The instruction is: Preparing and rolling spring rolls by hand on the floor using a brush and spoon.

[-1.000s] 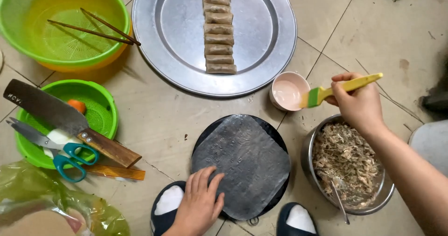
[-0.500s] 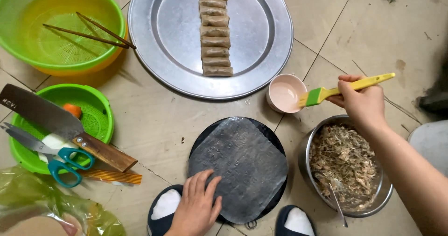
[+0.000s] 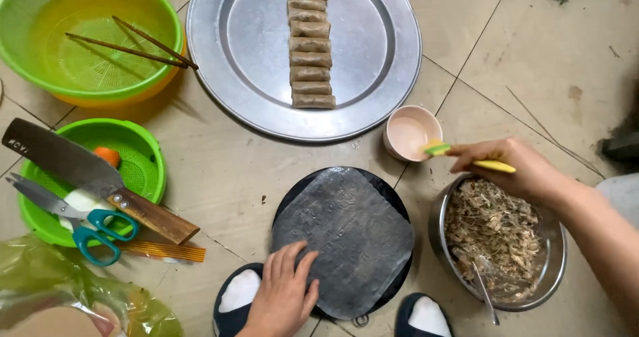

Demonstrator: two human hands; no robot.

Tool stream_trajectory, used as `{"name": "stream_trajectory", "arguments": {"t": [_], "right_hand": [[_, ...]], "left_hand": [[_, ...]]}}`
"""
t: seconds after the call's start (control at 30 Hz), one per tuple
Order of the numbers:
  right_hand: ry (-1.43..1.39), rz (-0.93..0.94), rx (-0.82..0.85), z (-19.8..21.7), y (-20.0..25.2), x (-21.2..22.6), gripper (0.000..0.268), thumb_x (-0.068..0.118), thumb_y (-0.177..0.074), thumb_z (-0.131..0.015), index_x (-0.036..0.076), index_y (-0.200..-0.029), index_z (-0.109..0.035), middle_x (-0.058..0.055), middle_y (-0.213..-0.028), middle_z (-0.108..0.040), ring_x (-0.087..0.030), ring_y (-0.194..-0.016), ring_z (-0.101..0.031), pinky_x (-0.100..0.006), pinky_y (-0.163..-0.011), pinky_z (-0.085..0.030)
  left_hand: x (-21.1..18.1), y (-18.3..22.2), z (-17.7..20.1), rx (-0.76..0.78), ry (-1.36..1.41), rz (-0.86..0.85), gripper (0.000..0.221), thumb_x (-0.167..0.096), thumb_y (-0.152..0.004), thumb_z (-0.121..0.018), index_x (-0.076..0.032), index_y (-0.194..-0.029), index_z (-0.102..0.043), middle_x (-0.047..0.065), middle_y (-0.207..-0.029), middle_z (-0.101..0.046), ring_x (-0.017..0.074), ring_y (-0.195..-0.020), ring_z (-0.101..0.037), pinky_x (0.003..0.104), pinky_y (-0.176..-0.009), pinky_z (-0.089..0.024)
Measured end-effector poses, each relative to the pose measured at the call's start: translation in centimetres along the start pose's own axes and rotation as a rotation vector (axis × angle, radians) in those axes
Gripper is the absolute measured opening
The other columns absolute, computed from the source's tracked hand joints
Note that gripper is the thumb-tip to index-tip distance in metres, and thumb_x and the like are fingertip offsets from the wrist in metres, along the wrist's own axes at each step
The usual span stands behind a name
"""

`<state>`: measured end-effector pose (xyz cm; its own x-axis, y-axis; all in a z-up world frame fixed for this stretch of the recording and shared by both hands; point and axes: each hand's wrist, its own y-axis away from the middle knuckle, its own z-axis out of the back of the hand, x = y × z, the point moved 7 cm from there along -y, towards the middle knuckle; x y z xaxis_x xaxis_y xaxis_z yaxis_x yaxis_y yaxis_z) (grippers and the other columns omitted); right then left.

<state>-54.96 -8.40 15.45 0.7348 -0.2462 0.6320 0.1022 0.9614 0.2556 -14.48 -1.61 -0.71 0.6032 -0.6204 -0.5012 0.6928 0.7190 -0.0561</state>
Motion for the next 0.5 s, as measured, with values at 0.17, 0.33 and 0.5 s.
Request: {"name": "stream_trajectory", "arguments": {"t": [0.17, 0.33, 0.5], "right_hand": [[0.153, 0.196, 0.063, -0.1, 1.4, 0.5, 0.015, 0.013, -0.084, -0.079, 0.016, -0.094, -0.089, -0.009, -0.134, -0.079, -0.023, -0.122, -0.078, -0.036, -0.103, -0.061], [0.021, 0.092, -0.208, 0.5, 3.1, 4.5, 0.02, -0.004, -0.091, -0.072, 0.006, -0.105, -0.083, -0.01, -0.126, -0.08, -0.018, -0.103, -0.08, -0.029, -0.089, -0.066], [-0.605, -0.15, -0.445, -4.3, 4.8, 9.1, 0.007, -0.004, -0.103, -0.059, -0.002, -0.108, -0.064, -0.025, -0.126, -0.077, -0.033, -0.112, -0.079, -0.031, -0.088, -0.067]], "left_hand": [[-0.2, 0.0, 0.4, -0.027, -0.027, -0.013, 0.052, -0.032, -0.092, -0.069, -0.014, -0.139, -0.058, 0.014, -0.147, -0.048, 0.035, -0.134, -0.047, 0.053, -0.112, -0.038], [0.1, 0.3, 0.6, -0.059, -0.046, 0.04, 0.048, -0.033, -0.093, -0.066, -0.016, -0.138, -0.06, 0.011, -0.15, -0.05, 0.0345, -0.141, -0.045, 0.053, -0.115, -0.034], [1.0, 0.2, 1.2, 0.064, 0.041, 0.122, 0.05, -0.031, -0.099, -0.059, -0.012, -0.145, -0.058, 0.01, -0.166, -0.039, 0.0329, -0.157, -0.026, 0.054, -0.122, -0.022]]}}
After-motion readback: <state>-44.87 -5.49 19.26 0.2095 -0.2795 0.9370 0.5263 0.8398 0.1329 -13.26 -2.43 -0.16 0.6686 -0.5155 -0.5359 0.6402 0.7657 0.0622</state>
